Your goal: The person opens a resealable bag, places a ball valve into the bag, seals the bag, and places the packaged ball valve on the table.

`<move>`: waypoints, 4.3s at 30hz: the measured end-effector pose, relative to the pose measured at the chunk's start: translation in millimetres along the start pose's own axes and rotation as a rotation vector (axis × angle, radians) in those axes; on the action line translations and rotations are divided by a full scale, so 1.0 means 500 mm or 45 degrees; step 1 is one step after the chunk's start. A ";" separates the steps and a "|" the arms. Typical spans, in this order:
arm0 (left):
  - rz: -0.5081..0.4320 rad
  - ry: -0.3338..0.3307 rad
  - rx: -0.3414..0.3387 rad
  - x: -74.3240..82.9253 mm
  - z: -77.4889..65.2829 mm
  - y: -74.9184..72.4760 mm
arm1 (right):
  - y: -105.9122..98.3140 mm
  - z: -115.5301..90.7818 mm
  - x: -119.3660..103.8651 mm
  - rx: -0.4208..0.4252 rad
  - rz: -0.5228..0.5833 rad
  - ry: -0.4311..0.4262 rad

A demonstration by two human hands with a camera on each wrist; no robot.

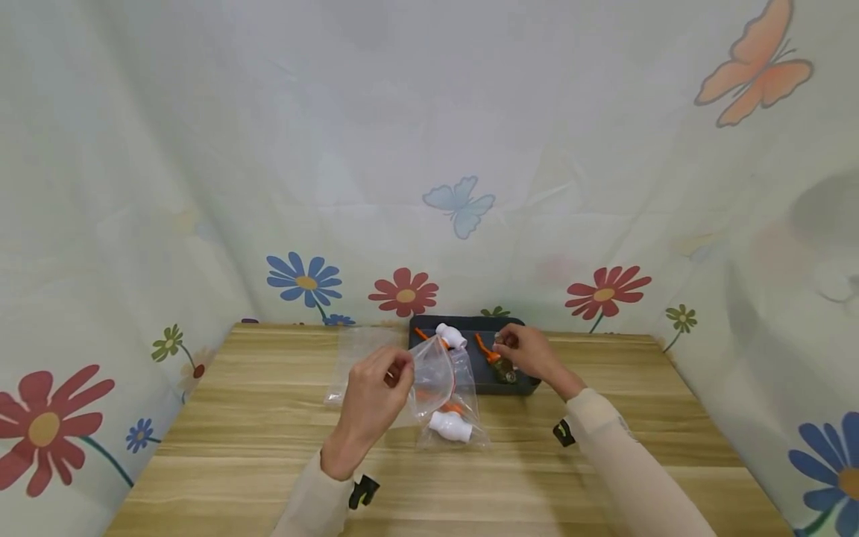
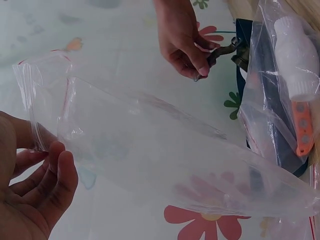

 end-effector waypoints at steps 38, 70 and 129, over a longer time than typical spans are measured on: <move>0.008 -0.014 -0.025 -0.008 -0.003 0.016 | -0.160 -0.100 -0.241 0.430 0.001 -0.672; -0.001 -0.104 0.017 -0.008 0.007 0.027 | -0.200 -0.233 -0.434 0.575 0.193 -1.234; -0.429 -0.279 -0.080 0.049 0.005 0.043 | -0.057 -0.158 -0.388 0.148 -0.093 -0.764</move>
Point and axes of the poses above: each hand's wrist, its own z-axis towards the middle knuckle, its own y-axis out of the palm, x = y × z, the point moved 6 cm from there along z, towards the middle knuckle, and after that the axes turned 5 degrees about z, right-handed, at the moved point
